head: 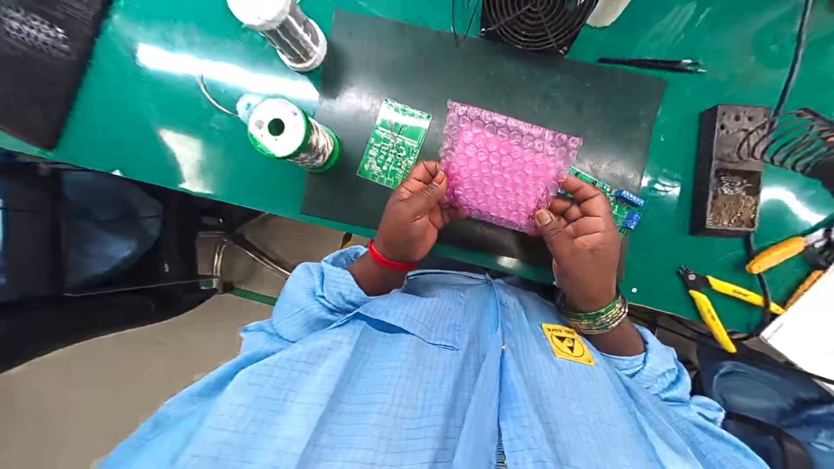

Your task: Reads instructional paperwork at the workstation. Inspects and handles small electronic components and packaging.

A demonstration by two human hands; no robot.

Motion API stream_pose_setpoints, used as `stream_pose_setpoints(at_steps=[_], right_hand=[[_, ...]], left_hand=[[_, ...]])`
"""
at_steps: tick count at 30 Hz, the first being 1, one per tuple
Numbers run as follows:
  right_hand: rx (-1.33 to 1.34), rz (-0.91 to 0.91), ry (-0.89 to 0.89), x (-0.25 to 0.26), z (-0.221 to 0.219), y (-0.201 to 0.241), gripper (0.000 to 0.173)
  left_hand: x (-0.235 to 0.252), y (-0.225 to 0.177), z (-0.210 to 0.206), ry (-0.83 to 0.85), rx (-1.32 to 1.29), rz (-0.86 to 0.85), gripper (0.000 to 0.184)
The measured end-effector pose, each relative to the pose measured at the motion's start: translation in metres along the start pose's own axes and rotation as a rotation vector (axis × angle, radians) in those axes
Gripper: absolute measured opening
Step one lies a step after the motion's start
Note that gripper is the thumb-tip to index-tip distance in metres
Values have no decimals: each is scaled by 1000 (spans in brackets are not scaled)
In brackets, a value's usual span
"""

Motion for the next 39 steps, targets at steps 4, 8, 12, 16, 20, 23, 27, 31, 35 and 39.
stream_pose_setpoints(at_steps=[4, 8, 12, 16, 20, 23, 27, 31, 35, 39], right_hand=[[-167, 269, -92, -3, 7, 10, 29], [-546, 710, -251, -13, 14, 29, 8], [-758, 824, -269, -19, 5, 26, 8], [-884, 766, -235, -19, 0, 13, 11], [-893, 680, -150, -17, -3, 5, 13], [-896, 678, -128, -17, -6, 5, 14], [-927, 645, -127, -16, -8, 2, 15], [-937, 618, -108, -15, -9, -2, 17], [-924, 601, -108, -14, -8, -2, 17], [-929, 597, -131, -14, -5, 1, 17]], left_hand=[[0, -5, -1, 52, 233, -139, 25], [-3, -11, -5, 120, 345, -158, 57], [-4, -17, -2, 39, 466, -262, 64], [-12, -23, -5, 155, 843, -573, 29], [-22, -9, -29, 404, 1125, -697, 24], [-21, 6, -31, 408, 1324, -693, 34], [-18, 16, -30, 387, 1373, -673, 26], [-18, 18, -30, 382, 1449, -698, 27], [-21, 20, -37, 387, 1581, -699, 23], [-19, 18, -36, 381, 1555, -692, 21]])
Point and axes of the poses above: each hand's wrist, its own x-axis towards the middle knuckle, its own z-axis out of the back of the hand, y = z × x, the point moved 6 cm from there along x, towards the middle knuckle, and after that the axes turned 7 degrees about -x, right-handed, at the moved point
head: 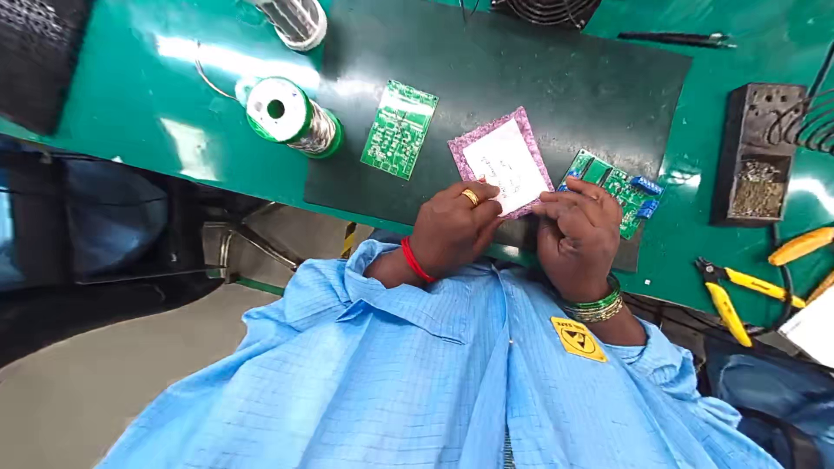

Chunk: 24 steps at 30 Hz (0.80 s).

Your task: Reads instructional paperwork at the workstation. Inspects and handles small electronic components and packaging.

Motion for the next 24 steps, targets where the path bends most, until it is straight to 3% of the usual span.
stream_pose_setpoints(at_steps=[8, 18, 24], right_hand=[[-2, -9, 2, -6, 0, -3, 15], [-19, 8, 24, -14, -2, 1, 14], [-50, 6, 57, -15, -4, 1, 18]], left_hand=[[1, -4, -3, 57, 32, -2, 23], [-2, -2, -1, -25, 14, 41, 20], [3, -6, -5, 70, 62, 42, 23]])
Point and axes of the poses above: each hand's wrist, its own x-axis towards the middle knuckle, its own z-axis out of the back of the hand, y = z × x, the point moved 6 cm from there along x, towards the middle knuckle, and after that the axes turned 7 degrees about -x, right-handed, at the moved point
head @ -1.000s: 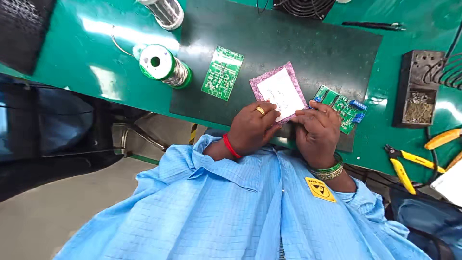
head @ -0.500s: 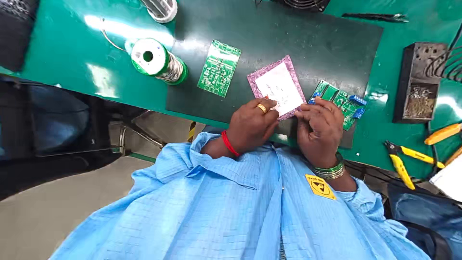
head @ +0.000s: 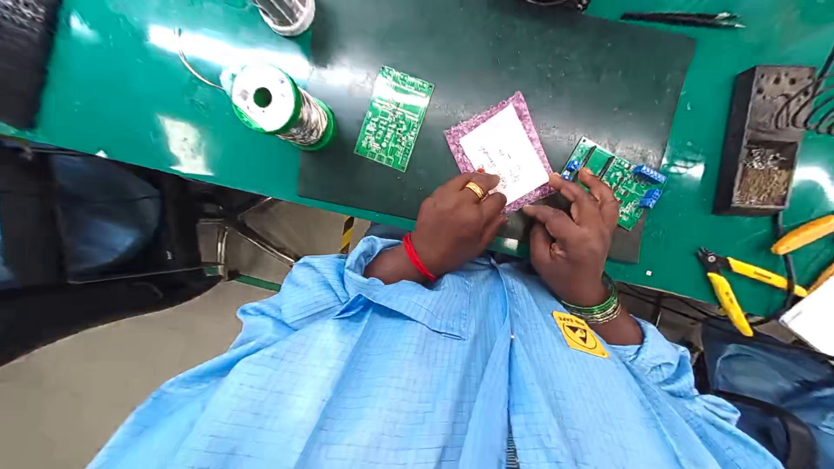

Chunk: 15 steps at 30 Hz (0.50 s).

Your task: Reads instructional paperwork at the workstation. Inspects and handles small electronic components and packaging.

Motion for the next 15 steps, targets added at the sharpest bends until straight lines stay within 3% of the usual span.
stream_pose_setpoints(at_steps=[11, 15], right_hand=[[16, -9, -25, -3, 1, 4, 18], [128, -132, 110, -1, -3, 4, 21]], left_hand=[[3, 3, 3, -94, -37, 110, 21], [3, 8, 6, -216, -78, 114, 18]])
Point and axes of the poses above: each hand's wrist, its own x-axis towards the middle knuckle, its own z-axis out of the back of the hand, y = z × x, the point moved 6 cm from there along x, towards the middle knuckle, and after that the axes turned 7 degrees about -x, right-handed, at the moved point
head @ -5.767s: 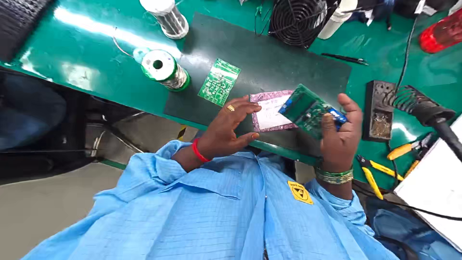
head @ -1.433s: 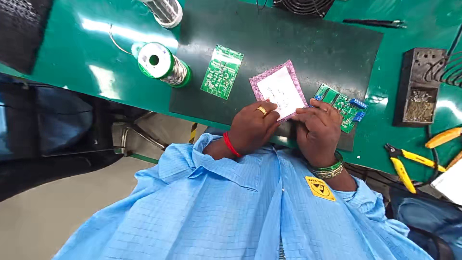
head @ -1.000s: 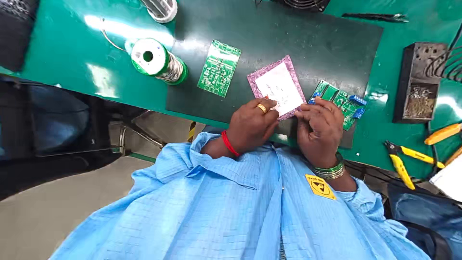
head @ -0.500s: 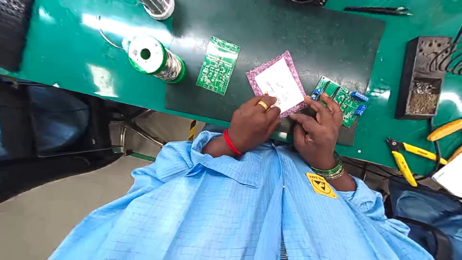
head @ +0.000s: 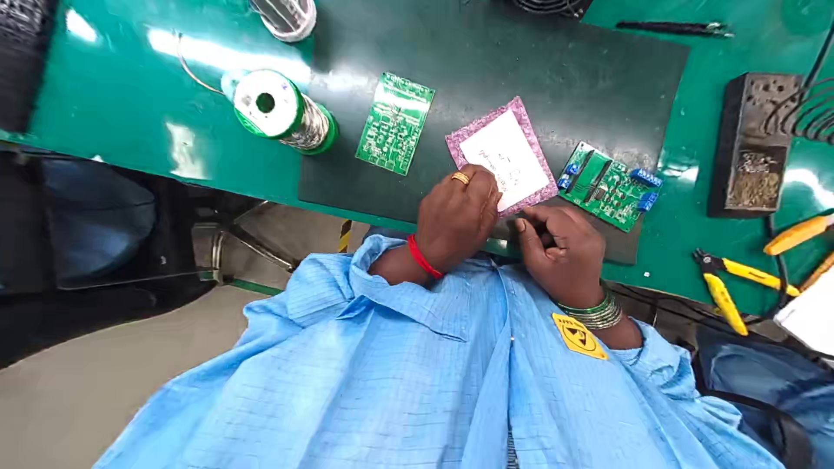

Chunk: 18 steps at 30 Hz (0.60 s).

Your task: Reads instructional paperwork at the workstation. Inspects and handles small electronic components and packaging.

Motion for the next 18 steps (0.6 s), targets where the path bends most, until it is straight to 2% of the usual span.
stream_pose_setpoints(at_steps=[2, 6, 9, 14, 18], right_hand=[[-88, -91, 83, 4, 1, 1, 23], [-270, -155, 146, 8, 6, 2, 25], [-257, -177, 137, 8, 5, 0, 29], [-190, -243, 152, 8, 8, -5, 21], [4, -380, 206, 6, 16, -14, 20]], left_hand=[[0, 2, -1, -2, -33, -27, 17], [0, 2, -10, 226, -29, -57, 37], [4, -2, -12, 297, 21, -87, 29], [12, -8, -13, 243, 54, -147, 17], [15, -2, -6, 120, -45, -98, 14]])
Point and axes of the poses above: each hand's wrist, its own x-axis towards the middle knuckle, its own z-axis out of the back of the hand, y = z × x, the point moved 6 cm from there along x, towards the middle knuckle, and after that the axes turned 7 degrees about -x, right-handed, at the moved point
